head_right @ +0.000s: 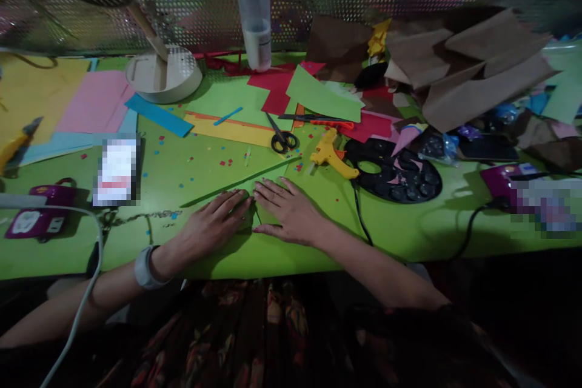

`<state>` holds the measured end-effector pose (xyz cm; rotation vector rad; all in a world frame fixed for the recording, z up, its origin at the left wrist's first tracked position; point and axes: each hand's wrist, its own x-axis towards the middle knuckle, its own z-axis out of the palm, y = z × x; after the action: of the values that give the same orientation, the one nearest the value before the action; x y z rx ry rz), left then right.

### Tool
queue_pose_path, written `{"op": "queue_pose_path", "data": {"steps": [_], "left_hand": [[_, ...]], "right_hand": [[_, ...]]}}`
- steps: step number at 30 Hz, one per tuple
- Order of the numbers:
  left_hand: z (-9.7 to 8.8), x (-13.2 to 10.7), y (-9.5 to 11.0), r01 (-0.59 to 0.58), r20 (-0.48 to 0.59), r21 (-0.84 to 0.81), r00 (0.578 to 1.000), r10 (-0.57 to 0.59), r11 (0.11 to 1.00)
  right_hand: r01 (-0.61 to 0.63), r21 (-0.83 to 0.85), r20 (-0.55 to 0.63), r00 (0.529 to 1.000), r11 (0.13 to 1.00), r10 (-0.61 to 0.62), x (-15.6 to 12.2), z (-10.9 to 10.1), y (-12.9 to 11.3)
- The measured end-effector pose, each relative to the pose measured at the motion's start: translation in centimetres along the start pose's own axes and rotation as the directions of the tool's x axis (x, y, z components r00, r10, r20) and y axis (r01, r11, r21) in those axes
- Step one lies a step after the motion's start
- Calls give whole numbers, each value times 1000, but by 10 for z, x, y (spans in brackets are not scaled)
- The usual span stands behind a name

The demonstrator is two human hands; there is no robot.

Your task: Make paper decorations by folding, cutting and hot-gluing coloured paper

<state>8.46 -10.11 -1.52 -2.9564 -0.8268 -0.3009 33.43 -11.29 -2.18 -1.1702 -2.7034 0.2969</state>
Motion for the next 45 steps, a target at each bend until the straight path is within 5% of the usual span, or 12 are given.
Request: {"op": "queue_pose_path", "data": {"steps": [22, 28, 45], "left_hand": [[-3, 4, 0, 26, -15, 9, 1000, -26, 1000], [-7, 14, -5, 181, 69, -40, 982, -178, 983], [-5, 13, -1, 99, 35, 31, 994, -100, 995]], "right_hand": [[-23, -40, 40, 999, 999, 25, -1, -1, -3], [-28, -29, 17, 999, 999, 28, -1, -1, -3], [2, -11, 32, 999, 1000, -1, -2, -3, 1]]}}
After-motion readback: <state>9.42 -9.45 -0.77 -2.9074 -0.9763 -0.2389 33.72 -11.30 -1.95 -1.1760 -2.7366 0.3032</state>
